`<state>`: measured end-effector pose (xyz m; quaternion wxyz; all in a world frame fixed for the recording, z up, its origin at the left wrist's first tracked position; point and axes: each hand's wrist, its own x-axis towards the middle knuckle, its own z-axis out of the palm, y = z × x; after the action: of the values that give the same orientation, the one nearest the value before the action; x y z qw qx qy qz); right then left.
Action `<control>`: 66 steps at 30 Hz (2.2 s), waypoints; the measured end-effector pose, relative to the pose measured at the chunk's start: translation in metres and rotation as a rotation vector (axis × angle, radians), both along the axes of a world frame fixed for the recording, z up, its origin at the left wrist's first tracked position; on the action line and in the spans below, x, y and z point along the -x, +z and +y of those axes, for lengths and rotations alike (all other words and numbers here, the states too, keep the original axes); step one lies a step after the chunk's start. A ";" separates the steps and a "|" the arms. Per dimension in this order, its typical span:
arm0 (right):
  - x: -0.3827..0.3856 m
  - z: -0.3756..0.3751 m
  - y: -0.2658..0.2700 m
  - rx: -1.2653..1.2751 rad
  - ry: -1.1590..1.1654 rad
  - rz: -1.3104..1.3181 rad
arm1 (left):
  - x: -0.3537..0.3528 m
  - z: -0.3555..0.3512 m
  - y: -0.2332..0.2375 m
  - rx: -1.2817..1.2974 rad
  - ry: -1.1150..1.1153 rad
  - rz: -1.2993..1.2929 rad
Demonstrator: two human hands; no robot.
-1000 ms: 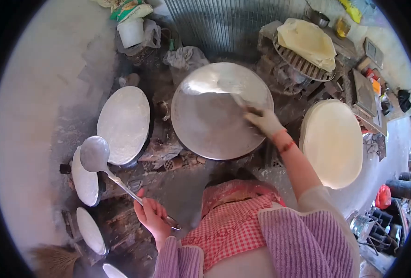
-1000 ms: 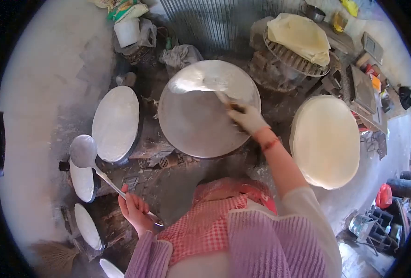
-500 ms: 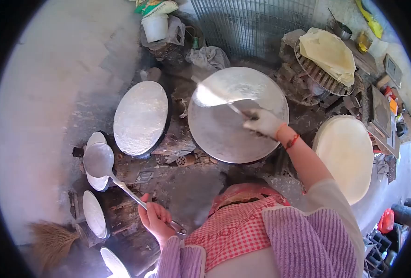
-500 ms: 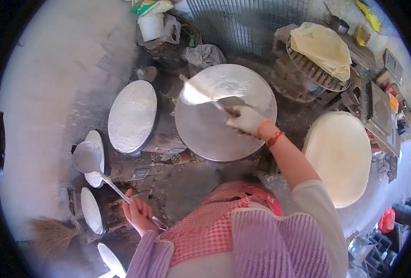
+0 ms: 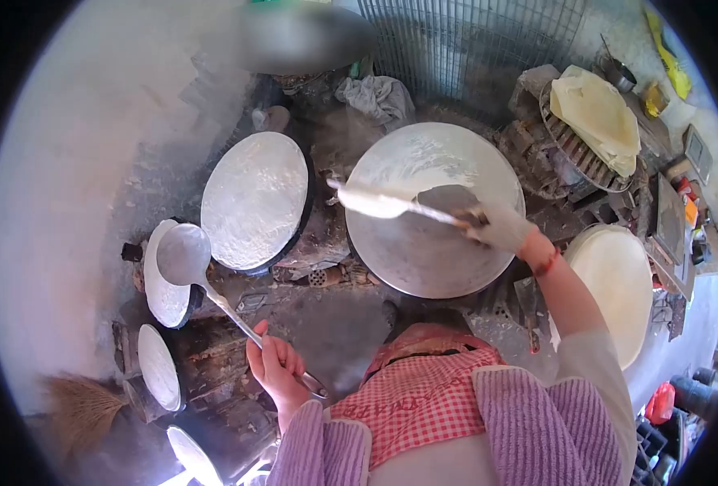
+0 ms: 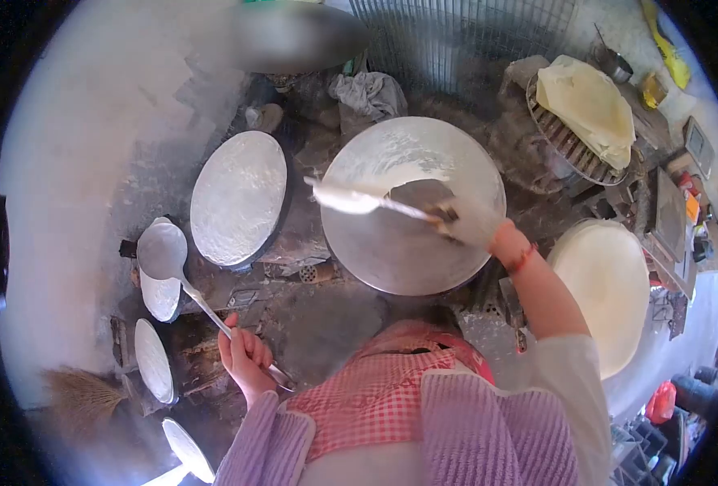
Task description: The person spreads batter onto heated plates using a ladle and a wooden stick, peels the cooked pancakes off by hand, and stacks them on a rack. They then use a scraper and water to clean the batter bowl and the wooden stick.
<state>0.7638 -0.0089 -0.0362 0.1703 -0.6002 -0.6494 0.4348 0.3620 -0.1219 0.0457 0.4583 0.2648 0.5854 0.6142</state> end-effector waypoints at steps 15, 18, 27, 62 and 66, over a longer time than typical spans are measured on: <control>-0.017 -0.085 -0.008 0.188 -0.278 0.193 | 0.003 0.025 -0.023 0.293 -0.373 0.192; -0.042 -0.096 -0.028 0.038 -0.704 0.408 | 0.001 0.018 -0.031 0.245 -0.464 0.401; 0.022 -0.103 -0.004 0.263 -0.292 0.228 | -0.008 -0.017 -0.070 0.134 -0.585 1.005; 0.098 -0.220 -0.077 0.193 -0.923 0.150 | 0.227 -0.115 -0.063 0.231 -0.116 -0.372; 0.063 -0.178 -0.105 0.075 -1.025 0.022 | 0.215 -0.106 -0.060 0.112 -0.212 -0.400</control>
<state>0.7008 -0.1867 -0.1409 0.3468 -0.8425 -0.2538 0.3246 0.1466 -0.2284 -0.0145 0.6411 0.1718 0.4850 0.5694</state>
